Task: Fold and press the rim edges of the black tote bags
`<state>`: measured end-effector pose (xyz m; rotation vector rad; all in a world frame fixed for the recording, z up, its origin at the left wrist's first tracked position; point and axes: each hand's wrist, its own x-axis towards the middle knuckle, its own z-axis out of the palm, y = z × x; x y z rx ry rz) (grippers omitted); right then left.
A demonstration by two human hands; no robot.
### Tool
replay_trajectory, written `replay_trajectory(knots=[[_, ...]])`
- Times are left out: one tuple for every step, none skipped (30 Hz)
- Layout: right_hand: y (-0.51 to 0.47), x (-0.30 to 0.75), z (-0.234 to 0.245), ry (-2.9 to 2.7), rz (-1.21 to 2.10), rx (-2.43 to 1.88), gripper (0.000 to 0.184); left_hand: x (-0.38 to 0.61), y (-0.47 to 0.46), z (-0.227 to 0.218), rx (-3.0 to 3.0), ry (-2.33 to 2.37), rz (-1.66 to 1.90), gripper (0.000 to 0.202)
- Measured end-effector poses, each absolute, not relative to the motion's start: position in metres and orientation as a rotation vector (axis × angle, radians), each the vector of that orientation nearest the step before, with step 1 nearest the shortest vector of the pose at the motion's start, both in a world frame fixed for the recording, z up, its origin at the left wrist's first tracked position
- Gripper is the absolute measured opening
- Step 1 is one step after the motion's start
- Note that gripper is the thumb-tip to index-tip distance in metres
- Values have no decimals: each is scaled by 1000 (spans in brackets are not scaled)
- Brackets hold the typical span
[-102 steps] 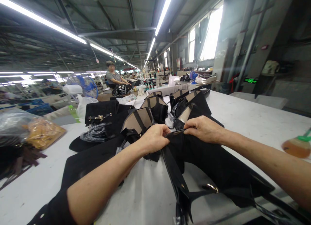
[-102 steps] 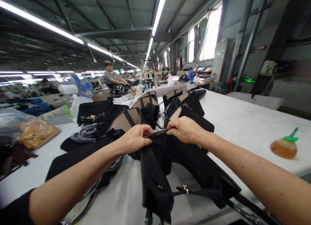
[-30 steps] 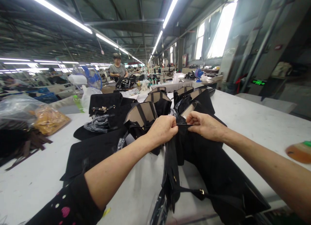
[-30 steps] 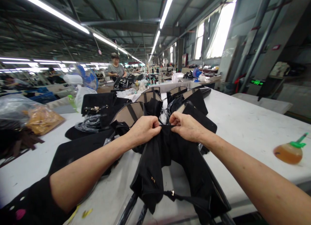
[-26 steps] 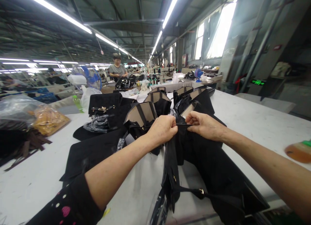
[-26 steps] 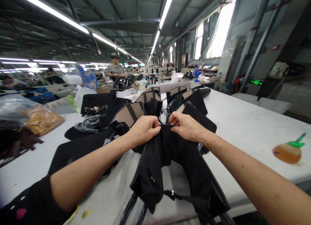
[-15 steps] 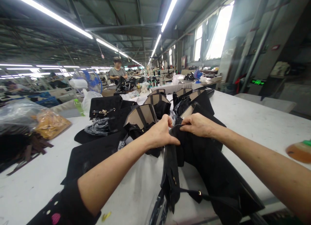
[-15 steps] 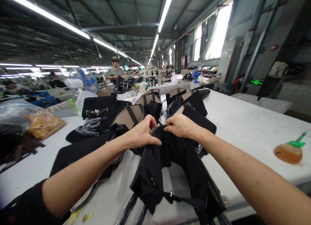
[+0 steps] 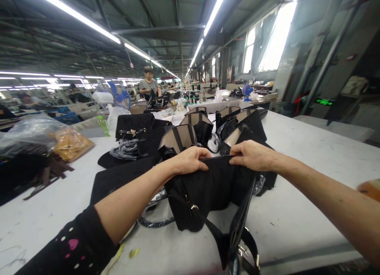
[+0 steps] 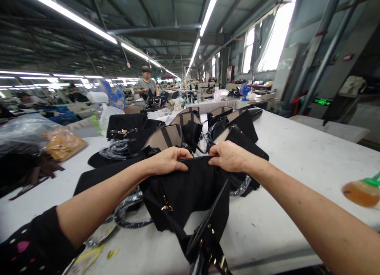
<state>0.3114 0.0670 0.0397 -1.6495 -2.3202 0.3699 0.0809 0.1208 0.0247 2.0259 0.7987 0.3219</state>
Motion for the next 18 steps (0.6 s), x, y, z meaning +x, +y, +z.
replay_trajectory(knots=[[67, 311, 39, -2309, 397, -1642, 16, 79, 121, 25, 2073, 793, 329, 20], [66, 311, 39, -2294, 422, -1632, 16, 78, 121, 25, 2117, 793, 334, 19], [65, 311, 38, -2279, 441, -1622, 17, 76, 121, 25, 2156, 796, 335, 17], [65, 311, 38, -2267, 453, -1613, 17, 75, 122, 25, 2193, 800, 332, 16], [65, 310, 38, -2260, 457, -1606, 17, 75, 122, 26, 2227, 803, 323, 16], [64, 310, 38, -2256, 452, -1604, 18, 75, 123, 27, 2263, 807, 312, 15], [64, 309, 38, -2256, 445, -1606, 18, 76, 123, 28, 2310, 811, 301, 15], [65, 308, 39, -2256, 440, -1613, 18, 78, 123, 29, 2373, 821, 299, 14], [65, 307, 40, -2253, 435, -1624, 19, 81, 122, 30, 2450, 842, 306, 14], [65, 306, 41, -2247, 430, -1639, 19, 84, 121, 31, 2536, 875, 326, 14], [65, 305, 42, -2239, 422, -1657, 19, 87, 120, 31, 2625, 916, 358, 15], [65, 304, 43, -2232, 413, -1672, 19, 90, 119, 30, 2711, 956, 391, 17], [65, 303, 44, -2228, 408, -1680, 19, 92, 117, 30, 2786, 991, 413, 17], [65, 302, 44, -2226, 408, -1682, 19, 95, 116, 29, 2844, 1015, 420, 18], [66, 301, 44, -2227, 412, -1675, 19, 97, 115, 27, 2884, 1028, 417, 20], [66, 301, 44, -2231, 420, -1661, 19, 98, 115, 26, 2903, 1031, 413, 22], [66, 302, 43, -2234, 432, -1647, 18, 99, 115, 26, 2903, 1023, 412, 25], [67, 302, 42, -2236, 446, -1631, 18, 100, 116, 25, 2885, 1000, 416, 25]])
